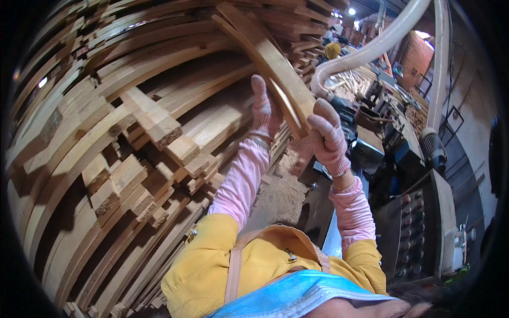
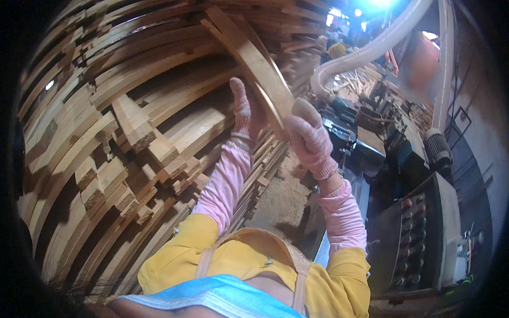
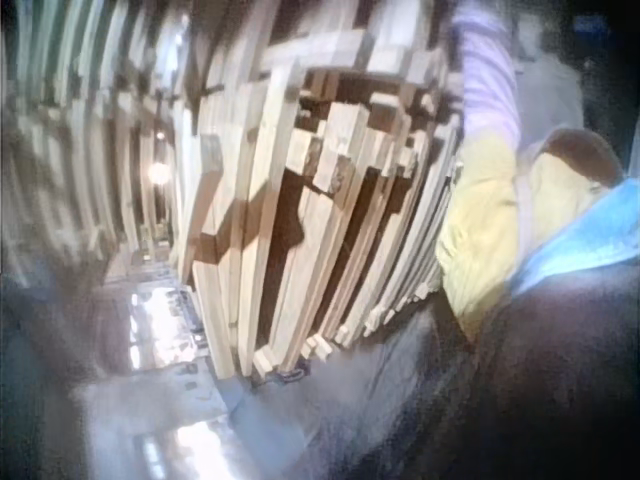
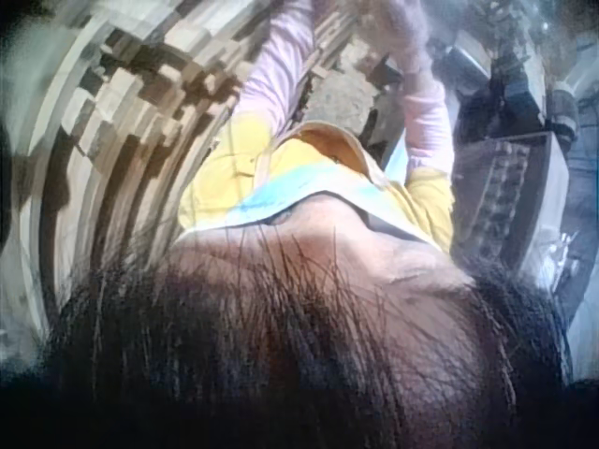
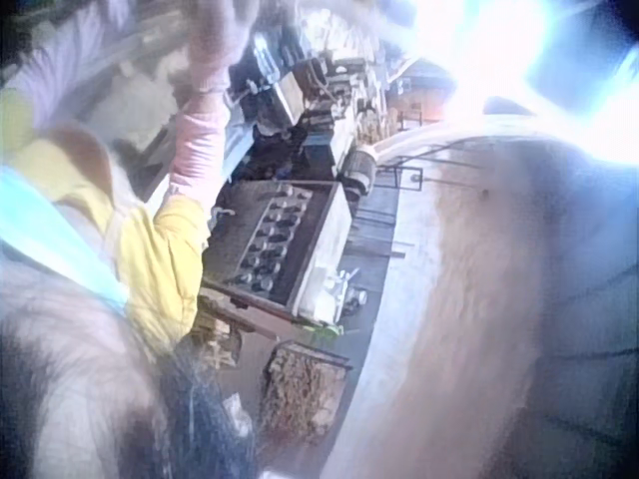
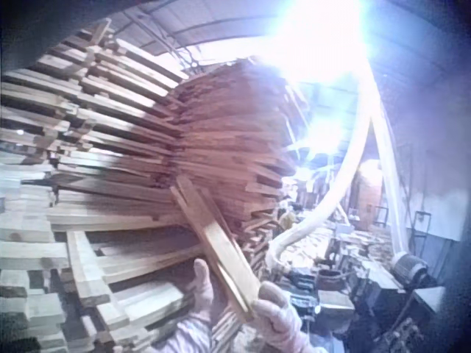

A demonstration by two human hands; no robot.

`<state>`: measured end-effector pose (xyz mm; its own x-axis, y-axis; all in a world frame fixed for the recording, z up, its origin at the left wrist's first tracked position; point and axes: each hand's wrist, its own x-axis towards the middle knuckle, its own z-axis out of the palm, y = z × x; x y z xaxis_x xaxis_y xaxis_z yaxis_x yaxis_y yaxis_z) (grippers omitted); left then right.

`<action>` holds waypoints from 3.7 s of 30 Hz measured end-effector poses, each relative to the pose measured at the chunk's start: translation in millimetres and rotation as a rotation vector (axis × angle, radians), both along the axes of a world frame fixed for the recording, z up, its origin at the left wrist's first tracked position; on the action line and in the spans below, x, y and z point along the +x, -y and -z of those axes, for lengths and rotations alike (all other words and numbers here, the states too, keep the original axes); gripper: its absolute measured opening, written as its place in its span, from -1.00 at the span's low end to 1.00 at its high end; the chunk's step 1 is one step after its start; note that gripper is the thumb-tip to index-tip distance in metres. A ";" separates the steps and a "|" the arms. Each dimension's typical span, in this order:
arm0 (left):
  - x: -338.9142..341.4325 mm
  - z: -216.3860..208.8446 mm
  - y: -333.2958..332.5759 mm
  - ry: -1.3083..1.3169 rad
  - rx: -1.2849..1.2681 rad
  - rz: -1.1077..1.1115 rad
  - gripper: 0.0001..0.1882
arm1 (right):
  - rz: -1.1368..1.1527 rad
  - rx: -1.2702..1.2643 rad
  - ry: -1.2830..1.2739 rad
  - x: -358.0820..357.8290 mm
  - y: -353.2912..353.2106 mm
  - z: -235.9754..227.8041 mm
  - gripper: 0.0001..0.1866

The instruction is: The person picks up wooden slats from a stack and feeds them one at a time through a planing machine, repeating this process for multiple pieces of lumber.

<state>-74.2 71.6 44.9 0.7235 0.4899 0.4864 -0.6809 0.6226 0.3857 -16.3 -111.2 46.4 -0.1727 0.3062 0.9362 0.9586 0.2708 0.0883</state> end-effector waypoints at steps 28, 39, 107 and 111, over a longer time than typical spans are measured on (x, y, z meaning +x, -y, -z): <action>32.7 279.8 217.0 -0.703 0.098 0.895 -0.51 | 1.004 -0.136 -1.346 -147.9 223.8 263.0 -0.28; 38.4 347.4 173.1 -0.970 0.050 0.857 -0.29 | 1.762 -0.487 -0.867 -123.7 298.4 355.1 -0.56; 39.0 354.4 185.8 -0.924 0.899 0.467 -0.40 | 1.815 -0.536 -1.120 -13.6 260.5 326.4 -0.44; 43.5 343.9 180.9 -0.846 0.950 0.403 -0.41 | 1.901 -0.334 -1.140 114.6 270.5 347.0 -0.64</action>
